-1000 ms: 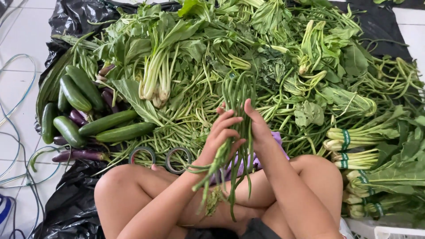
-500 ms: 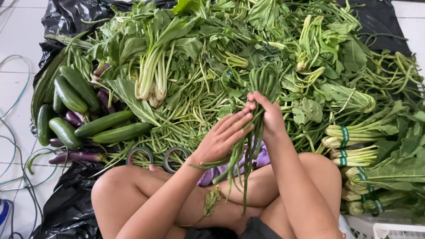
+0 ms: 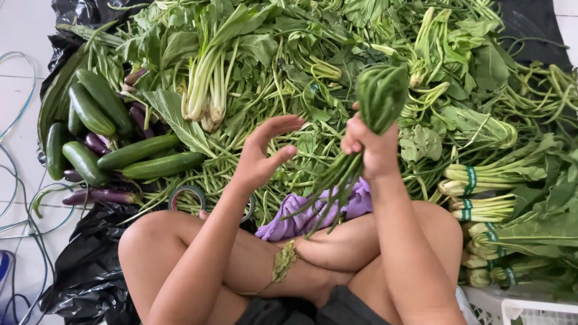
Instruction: Bundling long green beans using adhesive tape and scissors while sitting on the floor among other produce.
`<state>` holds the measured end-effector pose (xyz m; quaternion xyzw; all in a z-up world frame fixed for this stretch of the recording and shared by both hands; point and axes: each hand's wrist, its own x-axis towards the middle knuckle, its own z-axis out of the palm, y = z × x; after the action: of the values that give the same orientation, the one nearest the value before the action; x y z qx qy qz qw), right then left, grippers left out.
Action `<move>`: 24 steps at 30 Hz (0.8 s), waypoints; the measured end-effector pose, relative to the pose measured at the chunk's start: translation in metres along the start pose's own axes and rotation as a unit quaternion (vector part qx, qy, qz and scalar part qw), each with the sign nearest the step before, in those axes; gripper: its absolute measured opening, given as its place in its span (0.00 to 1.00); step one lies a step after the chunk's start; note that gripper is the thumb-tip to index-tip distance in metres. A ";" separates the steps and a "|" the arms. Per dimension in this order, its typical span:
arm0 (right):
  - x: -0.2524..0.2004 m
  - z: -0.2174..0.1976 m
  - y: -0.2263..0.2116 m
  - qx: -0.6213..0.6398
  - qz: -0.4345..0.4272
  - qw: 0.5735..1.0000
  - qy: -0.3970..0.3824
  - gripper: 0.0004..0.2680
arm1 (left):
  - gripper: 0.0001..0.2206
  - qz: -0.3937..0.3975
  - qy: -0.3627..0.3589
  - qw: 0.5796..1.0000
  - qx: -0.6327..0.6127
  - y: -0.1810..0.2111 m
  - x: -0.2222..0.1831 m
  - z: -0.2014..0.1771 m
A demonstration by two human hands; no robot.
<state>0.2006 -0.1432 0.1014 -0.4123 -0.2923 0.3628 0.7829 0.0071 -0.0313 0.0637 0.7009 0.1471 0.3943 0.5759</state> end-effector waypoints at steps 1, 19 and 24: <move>-0.002 0.001 0.015 -0.032 -0.016 0.999 -0.023 0.06 | 0.31 0.010 -0.046 0.998 -0.050 0.000 0.001 0.008; -0.018 0.027 0.042 -0.463 -0.157 0.840 -0.234 0.19 | 0.13 -0.138 -0.294 0.943 -0.076 0.004 -0.014 -0.004; -0.022 0.033 0.026 -0.429 -0.016 0.844 -0.322 0.23 | 0.11 -0.186 -0.310 0.926 -0.107 -0.028 -0.021 -0.003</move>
<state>0.1542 -0.1363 0.0917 -0.5624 -0.6605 0.3012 0.3958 -0.0018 -0.0344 0.0297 0.6822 0.0460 0.0560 0.7275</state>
